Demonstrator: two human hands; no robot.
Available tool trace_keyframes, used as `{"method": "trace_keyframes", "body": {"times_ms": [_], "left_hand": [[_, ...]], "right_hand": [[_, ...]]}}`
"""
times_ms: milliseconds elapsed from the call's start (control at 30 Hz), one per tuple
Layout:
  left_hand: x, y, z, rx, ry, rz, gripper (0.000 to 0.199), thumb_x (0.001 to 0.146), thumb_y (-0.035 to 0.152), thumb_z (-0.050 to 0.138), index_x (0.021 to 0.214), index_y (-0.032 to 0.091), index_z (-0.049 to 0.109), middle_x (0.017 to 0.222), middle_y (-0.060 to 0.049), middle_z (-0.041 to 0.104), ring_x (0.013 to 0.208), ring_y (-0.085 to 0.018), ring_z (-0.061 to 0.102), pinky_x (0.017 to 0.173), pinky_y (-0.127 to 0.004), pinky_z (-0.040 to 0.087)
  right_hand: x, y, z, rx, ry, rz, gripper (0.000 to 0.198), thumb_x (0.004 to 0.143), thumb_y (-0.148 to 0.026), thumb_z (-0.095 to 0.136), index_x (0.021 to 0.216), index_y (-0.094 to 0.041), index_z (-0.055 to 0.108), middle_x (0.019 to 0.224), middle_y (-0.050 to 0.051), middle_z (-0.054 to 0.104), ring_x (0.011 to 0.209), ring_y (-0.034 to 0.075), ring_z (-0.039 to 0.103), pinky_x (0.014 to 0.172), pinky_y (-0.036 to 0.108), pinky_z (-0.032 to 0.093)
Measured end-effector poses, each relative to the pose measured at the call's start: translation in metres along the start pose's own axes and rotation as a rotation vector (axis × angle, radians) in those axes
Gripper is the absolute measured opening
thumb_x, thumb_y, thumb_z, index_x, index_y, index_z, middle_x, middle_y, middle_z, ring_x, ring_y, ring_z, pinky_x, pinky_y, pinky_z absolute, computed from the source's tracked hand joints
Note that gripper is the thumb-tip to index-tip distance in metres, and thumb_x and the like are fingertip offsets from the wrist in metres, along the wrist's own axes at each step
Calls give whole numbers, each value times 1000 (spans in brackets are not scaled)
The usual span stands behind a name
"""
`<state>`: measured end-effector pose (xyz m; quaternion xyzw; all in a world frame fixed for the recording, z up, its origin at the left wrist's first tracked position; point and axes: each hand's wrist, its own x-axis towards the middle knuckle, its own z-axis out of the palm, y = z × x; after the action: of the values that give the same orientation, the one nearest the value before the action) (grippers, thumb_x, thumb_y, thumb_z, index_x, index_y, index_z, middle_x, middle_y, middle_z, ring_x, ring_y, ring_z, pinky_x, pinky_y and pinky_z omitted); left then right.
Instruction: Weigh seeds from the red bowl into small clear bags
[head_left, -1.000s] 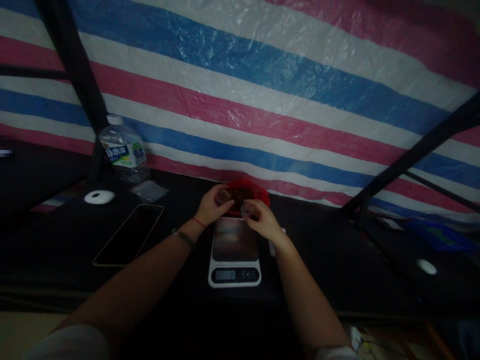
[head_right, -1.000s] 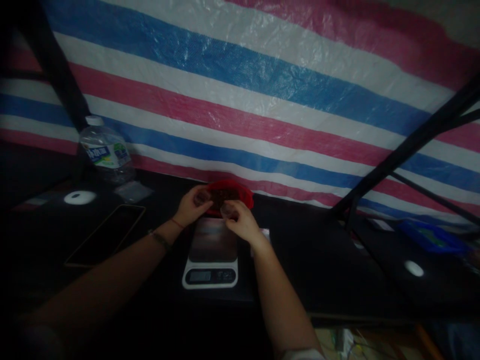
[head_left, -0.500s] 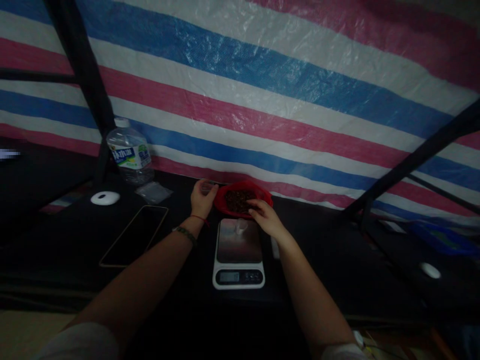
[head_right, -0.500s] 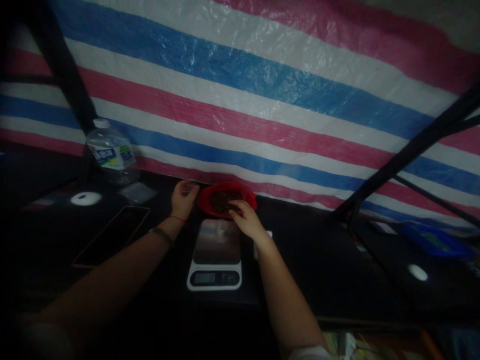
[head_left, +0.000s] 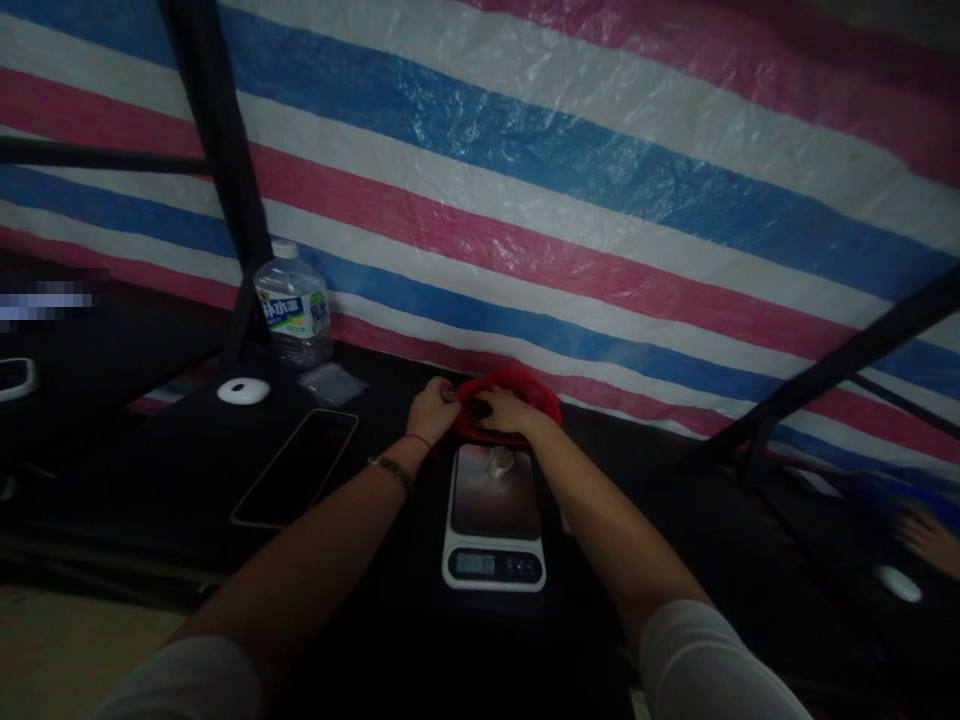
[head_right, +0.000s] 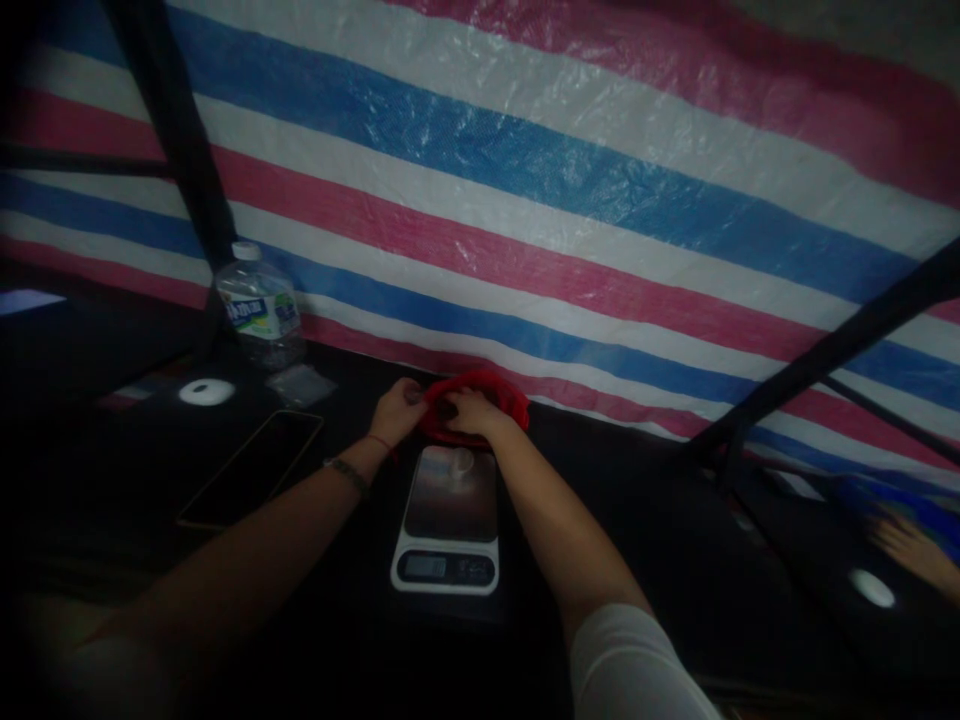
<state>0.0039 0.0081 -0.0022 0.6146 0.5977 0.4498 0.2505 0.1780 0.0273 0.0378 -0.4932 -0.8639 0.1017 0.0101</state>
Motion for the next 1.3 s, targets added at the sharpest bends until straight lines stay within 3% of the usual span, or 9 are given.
{"method": "trace_keyframes", "body": {"times_ms": [167, 367, 533, 700, 800, 900, 1067, 1300], "left_hand": [[-1, 4, -2, -87, 122, 48, 20, 70, 21, 58, 90, 21, 56, 85, -3, 67, 79, -17, 64, 72, -27, 49], [-3, 5, -2, -69, 116, 56, 18, 71, 22, 57, 89, 21, 57, 84, -4, 67, 78, -17, 64, 71, -27, 49], [-3, 4, -1, -57, 157, 47, 18, 71, 22, 57, 89, 21, 57, 84, -4, 67, 77, -18, 64, 72, -28, 49], [-2, 5, 1, -58, 124, 50, 20, 71, 22, 58, 91, 21, 57, 84, -4, 67, 77, -18, 64, 70, -27, 49], [-4, 6, 1, -51, 85, 50, 21, 71, 25, 61, 91, 20, 56, 85, -4, 66, 77, -18, 64, 70, -28, 49], [-5, 7, 1, -82, 55, 57, 27, 71, 27, 63, 95, 20, 54, 86, -4, 66, 78, -17, 64, 71, -28, 50], [-5, 5, 2, -94, 51, 65, 30, 71, 28, 65, 97, 19, 53, 88, -5, 67, 79, -17, 64, 72, -28, 50], [-3, 3, 5, -88, 68, 65, 27, 72, 30, 65, 95, 20, 54, 86, -3, 66, 77, -16, 64, 70, -26, 48]], "right_hand": [[0, 1, -1, 6, 58, -31, 45, 73, -25, 68, 117, -19, 61, 115, 12, 60, 102, 26, 59, 89, 33, 45], [-1, 3, -2, -3, 95, -63, 34, 73, -15, 67, 107, -19, 67, 109, 9, 63, 93, 21, 61, 85, 31, 46], [-5, 10, -9, -4, 144, -100, 25, 75, -9, 61, 97, -18, 70, 102, 7, 67, 96, 22, 61, 87, 31, 46], [-12, 20, -16, 37, 154, -78, 30, 79, -18, 62, 108, -20, 68, 109, 7, 68, 101, 22, 61, 90, 32, 45], [-14, 19, -16, 55, 113, -63, 51, 77, -35, 66, 126, -21, 57, 121, 10, 62, 109, 25, 58, 93, 35, 44], [-12, 12, -13, -18, 26, -23, 66, 68, -40, 74, 128, -23, 55, 124, 13, 59, 111, 31, 56, 95, 42, 42], [-8, 6, -8, -41, 66, 11, 42, 70, -20, 69, 112, -19, 66, 110, 13, 65, 97, 28, 62, 86, 36, 46], [-8, 5, -6, -62, 51, -25, 39, 73, -16, 65, 112, -17, 66, 110, 12, 65, 97, 24, 62, 84, 29, 46]]}}
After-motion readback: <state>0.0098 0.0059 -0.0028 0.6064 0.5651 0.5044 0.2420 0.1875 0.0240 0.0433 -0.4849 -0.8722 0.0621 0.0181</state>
